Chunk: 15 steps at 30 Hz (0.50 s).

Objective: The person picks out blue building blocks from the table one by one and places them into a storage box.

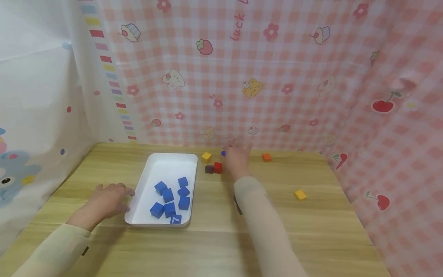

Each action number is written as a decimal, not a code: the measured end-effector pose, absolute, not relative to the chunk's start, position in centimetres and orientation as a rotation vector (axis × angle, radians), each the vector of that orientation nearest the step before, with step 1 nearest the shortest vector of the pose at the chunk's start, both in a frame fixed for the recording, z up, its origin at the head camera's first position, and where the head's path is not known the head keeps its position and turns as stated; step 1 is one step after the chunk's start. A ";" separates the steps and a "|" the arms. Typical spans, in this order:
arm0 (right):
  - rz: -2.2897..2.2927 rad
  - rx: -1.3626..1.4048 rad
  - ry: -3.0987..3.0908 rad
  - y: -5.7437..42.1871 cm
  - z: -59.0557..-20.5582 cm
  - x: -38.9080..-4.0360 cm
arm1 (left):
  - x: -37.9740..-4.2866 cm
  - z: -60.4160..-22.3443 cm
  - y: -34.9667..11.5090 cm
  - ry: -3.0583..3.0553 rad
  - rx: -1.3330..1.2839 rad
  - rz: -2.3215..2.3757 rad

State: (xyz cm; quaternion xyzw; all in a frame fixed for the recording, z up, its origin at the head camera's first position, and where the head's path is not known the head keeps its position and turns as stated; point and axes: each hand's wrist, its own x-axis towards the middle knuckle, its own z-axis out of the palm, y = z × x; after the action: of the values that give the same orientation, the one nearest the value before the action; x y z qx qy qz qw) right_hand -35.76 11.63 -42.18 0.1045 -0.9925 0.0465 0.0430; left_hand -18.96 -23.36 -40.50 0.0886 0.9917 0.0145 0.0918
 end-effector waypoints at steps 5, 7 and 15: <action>0.129 0.312 -3.039 11.7 -42.9 -36.5 | -18.8 -40.4 -23.7 2.948 0.256 0.048; 0.124 0.318 -3.045 11.7 -43.1 -36.8 | -18.7 -40.5 -23.7 2.951 0.249 0.045; 0.139 0.323 -3.073 11.6 -44.0 -38.1 | -18.7 -40.5 -23.6 2.947 0.237 0.007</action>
State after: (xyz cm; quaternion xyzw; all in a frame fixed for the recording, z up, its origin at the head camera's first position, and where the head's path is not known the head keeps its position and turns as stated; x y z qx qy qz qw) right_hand -38.09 11.56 -44.00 0.1043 -0.9932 0.0450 0.0244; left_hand -18.70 -23.62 -40.54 0.0798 0.9925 0.0025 0.0926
